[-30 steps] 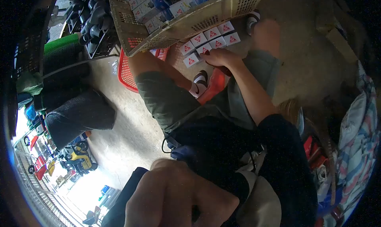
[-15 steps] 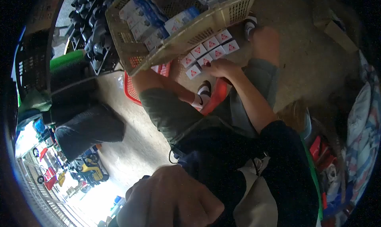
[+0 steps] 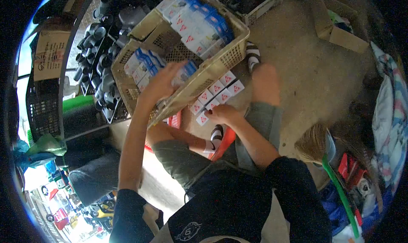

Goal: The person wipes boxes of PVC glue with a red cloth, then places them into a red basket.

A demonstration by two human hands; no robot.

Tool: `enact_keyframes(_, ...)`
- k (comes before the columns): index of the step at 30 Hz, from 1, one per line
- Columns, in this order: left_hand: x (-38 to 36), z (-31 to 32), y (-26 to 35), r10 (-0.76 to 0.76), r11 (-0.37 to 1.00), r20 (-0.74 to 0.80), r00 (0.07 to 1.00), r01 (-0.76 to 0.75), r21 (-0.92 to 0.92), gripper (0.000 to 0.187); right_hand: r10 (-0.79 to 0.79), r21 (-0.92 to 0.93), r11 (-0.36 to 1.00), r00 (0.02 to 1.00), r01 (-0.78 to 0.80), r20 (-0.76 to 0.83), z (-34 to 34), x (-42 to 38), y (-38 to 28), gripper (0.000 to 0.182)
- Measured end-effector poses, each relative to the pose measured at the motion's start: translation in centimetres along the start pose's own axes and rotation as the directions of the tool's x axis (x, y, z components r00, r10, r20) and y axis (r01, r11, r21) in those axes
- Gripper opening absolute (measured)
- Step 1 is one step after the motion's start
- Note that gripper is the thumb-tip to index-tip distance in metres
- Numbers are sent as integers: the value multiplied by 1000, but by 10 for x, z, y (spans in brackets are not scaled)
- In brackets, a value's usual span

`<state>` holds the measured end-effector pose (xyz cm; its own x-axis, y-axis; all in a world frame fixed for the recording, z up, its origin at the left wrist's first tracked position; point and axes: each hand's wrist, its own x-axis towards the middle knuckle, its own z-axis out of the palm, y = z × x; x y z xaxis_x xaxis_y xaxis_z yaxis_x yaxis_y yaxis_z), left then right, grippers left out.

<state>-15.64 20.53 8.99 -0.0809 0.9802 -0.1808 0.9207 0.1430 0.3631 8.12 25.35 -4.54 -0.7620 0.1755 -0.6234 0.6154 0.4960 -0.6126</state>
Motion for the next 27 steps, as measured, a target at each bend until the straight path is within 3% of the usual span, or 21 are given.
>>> enact_keyframes(2, 7, 8, -2, -7, 1000, 231, 973, 11, -15, 83, 14, -31, 999, 999, -13, 30, -7, -5, -6, 67)
enact_keyframes(3, 7, 10, 4, -36, 999, 197, 980, 41, -20, 86, 13, -40, 999, 999, -12, 38, -10, -6, -11, 66)
enact_keyframes(6, 17, -9, 15, -140, 990, 301, 943, 132, 48, 84, 28, -52, 998, 997, -24, 71, -17, -10, -17, 66)
enact_keyframes(9, 4, -12, -9, -72, 986, 0, 997, 71, -149, 81, 37, -67, 997, 996, -32, 84, -16, -7, -17, 68)
enact_keyframes(11, -29, -26, -3, -262, 937, -178, 949, 205, -282, 77, 55, -89, 995, 996, -48, 73, -12, -3, -14, 68)
enact_keyframes(13, -70, -24, 9, -271, 897, -464, 843, 46, -440, 79, 57, -96, 994, 997, -52, 51, -11, -4, -12, 70)
enact_keyframes(15, -120, -20, 56, -538, 637, -513, 669, -76, -767, 79, 31, -30, 999, 1000, -31, -1, -11, -8, -8, 68)
enact_keyframes(16, -155, -9, 70, -667, 395, -339, 663, -71, -916, 82, 12, -3, 1000, 1000, -12, -18, -10, -12, -9, 68)
enact_keyframes(17, -204, 44, 62, -760, 50, -185, 623, -228, -972, 81, -19, 11, 1000, 999, 19, 34, -23, -25, -17, 64)
enact_keyframes(19, -274, 138, 83, -838, 0, -47, 544, -86, -996, 72, -32, 230, 973, 999, 29, 8, -35, -45, -23, 61)
enact_keyframes(20, -279, 149, 105, -819, 213, -126, 559, 93, -973, 69, -37, 335, 941, 999, 35, 0, -35, -54, -24, 60)
enact_keyframes(21, -283, 161, 128, -795, 412, -204, 571, 263, -872, 67, -130, 513, 822, 959, 246, -252, -16, -61, -22, 54)
enact_keyframes(22, -273, 134, 160, -793, 162, -101, 601, 48, -986, 66, -179, 575, 746, 933, 336, -312, -15, -85, -42, 50)
enact_keyframes(23, -263, 108, 193, -781, -125, 4, 625, -150, -981, 68, -263, 525, 725, 884, 446, -387, -20, -113, -69, 47)
enact_keyframes(24, -257, 94, 207, -642, -706, 253, 723, -429, -564, 71, -343, 464, 695, 821, 549, -456, -24, -140, -94, 45)
enact_keyframes(25, -256, 90, 217, -667, -677, 252, 701, -429, -597, 75, -466, 290, 699, 723, 654, -509, -19, -159, -114, 45)
enact_keyframes(27, -259, 92, 216, -652, -658, 207, 730, -408, -633, 68, -616, 133, 695, 680, 707, -398, 1, -183, -144, 51)
